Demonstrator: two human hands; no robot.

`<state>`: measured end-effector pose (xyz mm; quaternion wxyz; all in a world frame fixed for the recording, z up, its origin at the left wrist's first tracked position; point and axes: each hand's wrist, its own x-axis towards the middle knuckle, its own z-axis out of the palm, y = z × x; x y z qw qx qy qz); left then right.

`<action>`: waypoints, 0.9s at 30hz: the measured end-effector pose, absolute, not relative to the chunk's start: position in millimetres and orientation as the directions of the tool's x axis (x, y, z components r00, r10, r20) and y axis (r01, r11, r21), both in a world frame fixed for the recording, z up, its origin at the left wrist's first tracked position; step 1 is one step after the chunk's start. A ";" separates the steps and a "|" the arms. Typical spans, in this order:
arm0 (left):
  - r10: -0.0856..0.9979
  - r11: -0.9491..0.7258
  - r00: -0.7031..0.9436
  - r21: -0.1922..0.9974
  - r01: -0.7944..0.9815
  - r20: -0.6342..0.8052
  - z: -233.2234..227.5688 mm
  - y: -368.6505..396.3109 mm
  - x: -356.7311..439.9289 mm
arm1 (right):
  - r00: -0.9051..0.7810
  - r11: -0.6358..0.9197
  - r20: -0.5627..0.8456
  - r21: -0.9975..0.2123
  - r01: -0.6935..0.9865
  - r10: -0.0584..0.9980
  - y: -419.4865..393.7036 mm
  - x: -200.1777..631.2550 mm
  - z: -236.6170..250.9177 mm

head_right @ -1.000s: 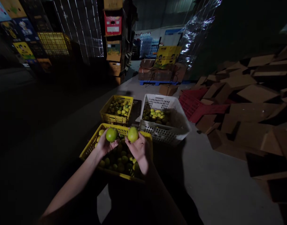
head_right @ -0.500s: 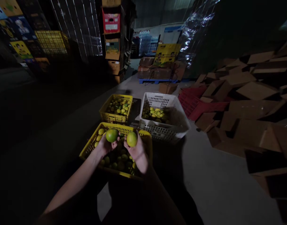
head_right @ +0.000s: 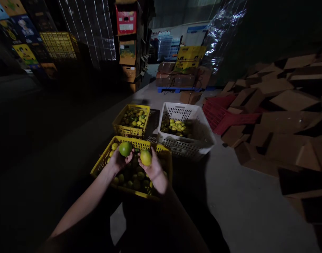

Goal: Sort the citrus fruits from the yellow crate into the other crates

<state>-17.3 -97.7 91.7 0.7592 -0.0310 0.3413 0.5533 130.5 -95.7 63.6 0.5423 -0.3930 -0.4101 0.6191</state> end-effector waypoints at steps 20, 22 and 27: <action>0.929 0.331 0.152 0.569 -0.753 -0.339 104.6 -109.6 -14.2 | -0.238 -0.360 -0.273 -0.625 -0.693 0.932 -102.8 131.4 80.4; 0.899 0.367 0.177 0.470 -0.803 -0.400 104.2 -107.4 -16.3 | -0.238 -0.403 -0.346 -0.558 -0.725 0.908 -102.3 131.4 81.2; 0.815 0.368 0.175 0.259 -0.893 -0.553 99.0 -101.5 -19.5 | -0.249 -0.436 -0.415 -0.453 -0.778 0.875 -105.9 129.9 81.4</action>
